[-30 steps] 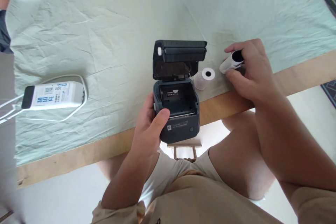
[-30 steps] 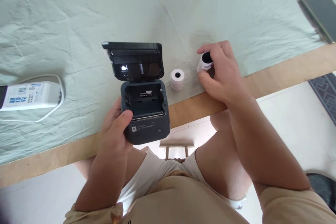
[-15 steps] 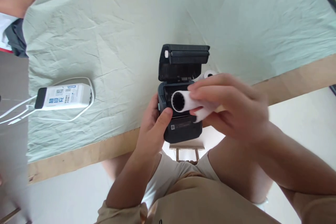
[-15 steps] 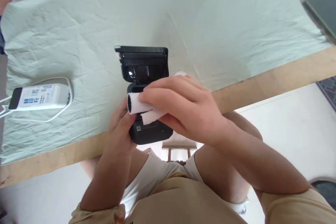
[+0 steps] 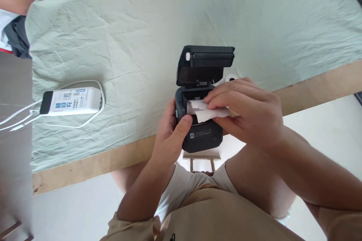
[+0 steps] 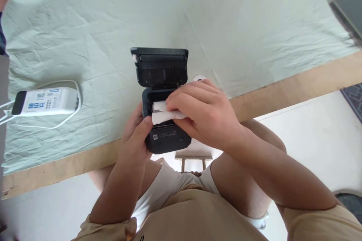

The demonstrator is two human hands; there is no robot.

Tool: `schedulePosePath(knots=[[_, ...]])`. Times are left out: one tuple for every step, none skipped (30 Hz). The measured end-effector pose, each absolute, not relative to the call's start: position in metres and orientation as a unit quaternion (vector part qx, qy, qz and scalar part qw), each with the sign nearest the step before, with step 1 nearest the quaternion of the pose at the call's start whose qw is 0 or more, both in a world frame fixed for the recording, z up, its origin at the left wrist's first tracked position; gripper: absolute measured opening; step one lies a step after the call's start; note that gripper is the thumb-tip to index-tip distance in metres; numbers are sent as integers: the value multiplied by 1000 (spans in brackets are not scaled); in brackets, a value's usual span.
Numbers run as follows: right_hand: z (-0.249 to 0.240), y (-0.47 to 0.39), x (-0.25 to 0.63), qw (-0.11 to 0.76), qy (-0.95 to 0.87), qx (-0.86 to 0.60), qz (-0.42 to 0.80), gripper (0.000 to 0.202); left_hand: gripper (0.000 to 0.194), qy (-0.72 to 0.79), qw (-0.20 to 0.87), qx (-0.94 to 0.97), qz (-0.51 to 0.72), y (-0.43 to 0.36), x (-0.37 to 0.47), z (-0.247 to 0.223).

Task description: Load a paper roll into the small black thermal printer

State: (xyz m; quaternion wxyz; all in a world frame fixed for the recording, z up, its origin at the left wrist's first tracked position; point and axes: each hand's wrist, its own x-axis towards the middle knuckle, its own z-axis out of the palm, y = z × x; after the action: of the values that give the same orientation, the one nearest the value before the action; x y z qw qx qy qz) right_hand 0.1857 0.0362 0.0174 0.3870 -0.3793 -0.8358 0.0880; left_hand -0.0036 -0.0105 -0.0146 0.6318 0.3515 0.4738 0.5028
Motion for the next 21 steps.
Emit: schedulePosePath(knots=[[19, 35, 186, 394, -836, -373, 87, 17, 51, 475, 633, 350, 502, -10, -3, -14], [20, 34, 186, 404, -838, -358, 87, 17, 51, 474, 634, 346, 503, -10, -3, -13], [21, 32, 186, 410, -842, -339, 87, 17, 49, 474, 636, 342, 504, -10, -2, -12], [22, 31, 186, 411, -850, -318, 88, 17, 47, 473, 639, 335, 506, -11, -2, -11], [22, 31, 187, 407, -859, -296, 92, 17, 45, 472, 642, 328, 507, -11, -2, -10], [21, 30, 187, 400, -869, -275, 94, 18, 43, 473, 644, 322, 508, -11, -2, -9], [19, 30, 187, 392, -879, -255, 96, 18, 42, 473, 645, 318, 509, -11, -2, -9], [18, 29, 188, 385, -886, -240, 97, 18, 42, 474, 644, 316, 510, -12, -2, -9], [16, 29, 188, 379, -892, -230, 95, 18, 42, 474, 644, 316, 511, -11, -2, -9], [14, 29, 188, 375, -895, -223, 91, 18, 44, 472, 643, 321, 511, -11, -2, -9], [13, 29, 188, 374, -897, -219, 86, 16, 46, 469, 643, 329, 508, -11, -3, -9], [12, 29, 188, 371, -899, -218, 85, 12, 50, 468, 643, 338, 503, -11, -3, -9], [11, 29, 188, 370, -900, -213, 90, 7, 53, 470, 643, 347, 496, -11, -3, -9], [11, 30, 189, 374, -898, -208, 99, 9, 57, 473, 641, 355, 489, -11, -4, -9], [11, 30, 190, 385, -893, -205, 110, 15, 61, 478, 640, 359, 483, -11, -4, -9], [11, 30, 191, 407, -881, -209, 116, 19, 64, 484, 639, 360, 477, -11, -5, -9], [10, 30, 193, 438, -863, -227, 114, 17, 67, 491, 639, 357, 472, -12, -5, -8], [10, 31, 195, 470, -839, -256, 103, 8, 70, 496, 640, 354, 467, -12, -6, -8], [9, 32, 196, 494, -814, -293, 86, 2, 74, 501, 641, 351, 463, -13, -6, -8], [9, 33, 198, 505, -792, -334, 76, 14, 76, 505, 641, 351, 459, -13, -7, -8], [8, 35, 199, 509, -776, -366, 76, 26, 78, 506, 642, 353, 456, -14, -8, -8]])
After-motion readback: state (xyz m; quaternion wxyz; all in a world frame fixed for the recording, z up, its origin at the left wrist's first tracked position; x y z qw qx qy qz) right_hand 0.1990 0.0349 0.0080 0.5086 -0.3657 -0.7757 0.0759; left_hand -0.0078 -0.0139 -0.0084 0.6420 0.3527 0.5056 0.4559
